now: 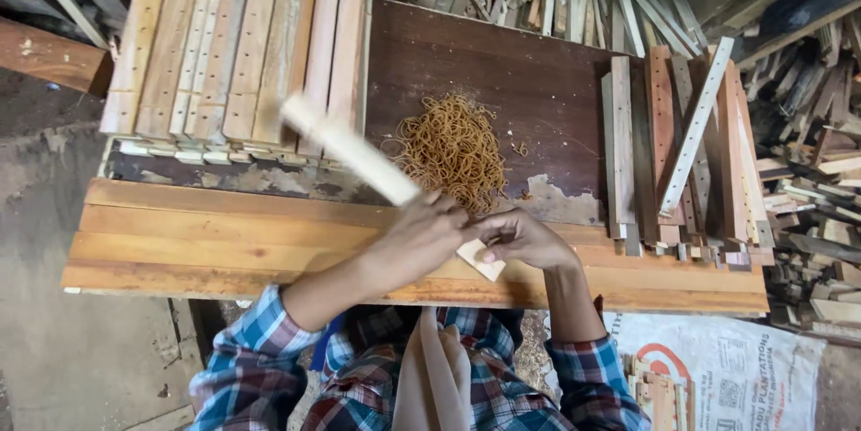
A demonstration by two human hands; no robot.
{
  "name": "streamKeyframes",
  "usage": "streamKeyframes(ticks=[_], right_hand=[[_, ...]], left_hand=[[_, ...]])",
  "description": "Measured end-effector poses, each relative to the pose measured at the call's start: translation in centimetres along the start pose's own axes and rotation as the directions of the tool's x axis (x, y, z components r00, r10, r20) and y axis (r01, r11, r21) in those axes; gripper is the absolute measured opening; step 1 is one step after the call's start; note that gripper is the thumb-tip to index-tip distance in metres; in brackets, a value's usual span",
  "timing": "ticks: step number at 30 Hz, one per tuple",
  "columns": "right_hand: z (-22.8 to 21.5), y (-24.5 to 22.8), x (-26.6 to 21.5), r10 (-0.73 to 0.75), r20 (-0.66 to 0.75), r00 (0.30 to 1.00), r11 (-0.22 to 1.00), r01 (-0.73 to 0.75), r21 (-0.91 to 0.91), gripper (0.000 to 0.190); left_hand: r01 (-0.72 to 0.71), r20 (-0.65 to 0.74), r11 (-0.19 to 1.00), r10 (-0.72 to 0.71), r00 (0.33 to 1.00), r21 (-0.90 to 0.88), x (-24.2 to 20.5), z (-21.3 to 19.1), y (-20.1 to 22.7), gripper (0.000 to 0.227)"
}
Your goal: Wrapping rubber bands around wooden slats in a workshop
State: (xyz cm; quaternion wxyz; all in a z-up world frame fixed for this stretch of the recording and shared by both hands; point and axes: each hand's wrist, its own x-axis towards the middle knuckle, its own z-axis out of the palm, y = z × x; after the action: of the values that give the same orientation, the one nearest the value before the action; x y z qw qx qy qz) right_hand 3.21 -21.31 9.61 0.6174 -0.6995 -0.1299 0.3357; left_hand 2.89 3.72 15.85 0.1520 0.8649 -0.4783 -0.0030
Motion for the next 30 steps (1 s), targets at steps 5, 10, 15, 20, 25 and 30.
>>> streamKeyframes(ticks=[5, 10, 15, 20, 25, 30], right_hand=[[2.0, 1.6, 6.4, -0.189, -0.386, 0.903, 0.982, 0.178, -0.064, 0.054], [8.1, -7.1, 15.5, -0.251, -0.519, 0.817, 0.943, 0.328, 0.061, 0.068], [13.0, -9.5, 20.6, -0.101, -0.583, 0.806, 0.959, 0.235, 0.158, 0.061], [12.0, -5.7, 26.5, -0.089, -0.533, 0.841, 0.993, 0.113, 0.013, 0.047], [10.2, -8.1, 24.4, -0.068, -0.494, 0.867, 0.997, 0.045, -0.058, 0.026], [6.8, -10.3, 15.6, -0.139, -0.416, 0.899, 0.972, 0.043, -0.231, 0.071]], left_hand=[[0.171, -0.134, 0.983, -0.161, 0.978, 0.064, 1.0, -5.5, -4.1, 0.010], [0.235, -0.151, 0.969, -0.244, 0.958, -0.077, -0.5, -2.2, -17.2, 0.013], [0.378, -0.073, 0.913, -0.371, 0.926, 0.153, -2.1, -3.7, -24.4, 0.031], [0.459, -0.034, 0.871, -0.460, 0.887, 0.173, -3.7, -4.4, -23.8, 0.022], [0.457, -0.028, 0.860, -0.463, 0.886, 0.230, -3.0, -0.9, -26.7, 0.015], [0.532, -0.045, 0.783, -0.549, 0.835, 0.322, -2.3, 1.6, -26.0, 0.025]])
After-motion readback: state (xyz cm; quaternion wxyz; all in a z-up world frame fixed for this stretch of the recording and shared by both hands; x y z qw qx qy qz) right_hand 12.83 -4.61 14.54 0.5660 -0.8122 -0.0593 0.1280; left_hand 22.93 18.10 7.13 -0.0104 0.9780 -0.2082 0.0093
